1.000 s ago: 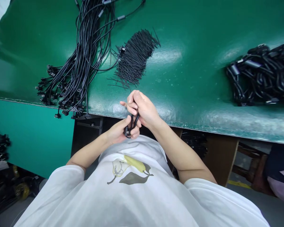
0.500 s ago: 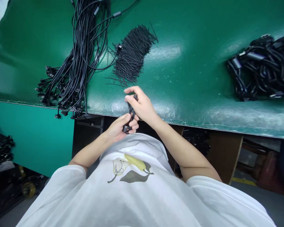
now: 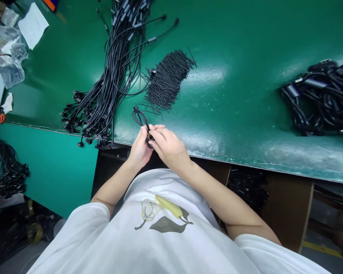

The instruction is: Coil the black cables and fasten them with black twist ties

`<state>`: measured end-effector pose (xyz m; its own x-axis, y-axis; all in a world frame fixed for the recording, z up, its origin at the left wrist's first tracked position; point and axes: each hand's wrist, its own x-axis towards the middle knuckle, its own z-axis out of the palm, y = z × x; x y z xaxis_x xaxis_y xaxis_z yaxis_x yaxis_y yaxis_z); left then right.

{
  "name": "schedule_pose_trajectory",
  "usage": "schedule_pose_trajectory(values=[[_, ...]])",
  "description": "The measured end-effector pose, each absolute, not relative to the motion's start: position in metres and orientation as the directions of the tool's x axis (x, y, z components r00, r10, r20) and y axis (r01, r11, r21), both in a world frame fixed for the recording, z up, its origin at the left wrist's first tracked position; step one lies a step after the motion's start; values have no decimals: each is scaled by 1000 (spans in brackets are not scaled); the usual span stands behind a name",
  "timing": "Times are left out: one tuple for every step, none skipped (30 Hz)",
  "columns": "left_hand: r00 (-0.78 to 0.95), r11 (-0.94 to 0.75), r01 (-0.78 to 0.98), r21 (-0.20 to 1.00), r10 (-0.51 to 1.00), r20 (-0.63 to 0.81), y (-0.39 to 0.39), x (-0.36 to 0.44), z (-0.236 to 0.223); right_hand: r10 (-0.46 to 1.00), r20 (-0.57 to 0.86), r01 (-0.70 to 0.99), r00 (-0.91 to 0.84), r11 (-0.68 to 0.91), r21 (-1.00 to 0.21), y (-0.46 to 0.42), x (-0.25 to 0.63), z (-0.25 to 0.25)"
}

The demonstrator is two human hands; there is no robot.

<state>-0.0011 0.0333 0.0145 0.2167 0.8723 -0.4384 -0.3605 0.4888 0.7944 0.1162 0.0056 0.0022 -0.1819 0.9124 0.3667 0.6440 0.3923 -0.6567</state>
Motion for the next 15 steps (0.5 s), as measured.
schedule_pose_trajectory(values=[[204,458,-348,818,889,-410,33,-1,13,915,358,635,-187,391,-667,7,117,5],[186,422,-340,840,906,-380,33,-1,11,920,345,623,-185,381,-683,8,118,8],[169,387,-336,859,922,-349,33,0,9,928,325,606,-182,366,-706,8,119,12],[155,356,-335,872,934,-322,33,0,7,938,295,579,-181,344,-739,8,119,15],[147,336,-336,880,942,-303,33,1,7,951,251,539,-181,310,-783,8,120,17],[140,328,-334,884,944,-297,33,1,7,965,194,484,-176,256,-837,7,120,19],[136,333,-329,884,943,-305,33,2,8,978,122,413,-167,182,-892,7,120,20],[133,350,-320,880,936,-325,32,2,9,986,46,331,-158,96,-939,6,120,20],[130,374,-309,874,927,-351,31,3,11,988,-23,250,-152,16,-968,5,120,19],[126,396,-300,868,918,-375,30,3,13,986,-72,182,-147,-45,-982,4,119,18],[126,412,-295,862,911,-392,30,3,14,984,-97,135,-147,-78,-988,3,119,16],[126,418,-292,860,908,-399,29,3,15,983,-102,113,-154,-85,-990,3,119,14],[124,416,-288,863,909,-397,29,3,14,981,-95,117,-168,-76,-990,2,119,13],[119,408,-281,869,913,-390,29,2,13,978,-91,148,-187,-64,-987,2,121,13],[110,396,-271,877,918,-381,30,2,12,974,-93,207,-206,-50,-977,2,123,13]])
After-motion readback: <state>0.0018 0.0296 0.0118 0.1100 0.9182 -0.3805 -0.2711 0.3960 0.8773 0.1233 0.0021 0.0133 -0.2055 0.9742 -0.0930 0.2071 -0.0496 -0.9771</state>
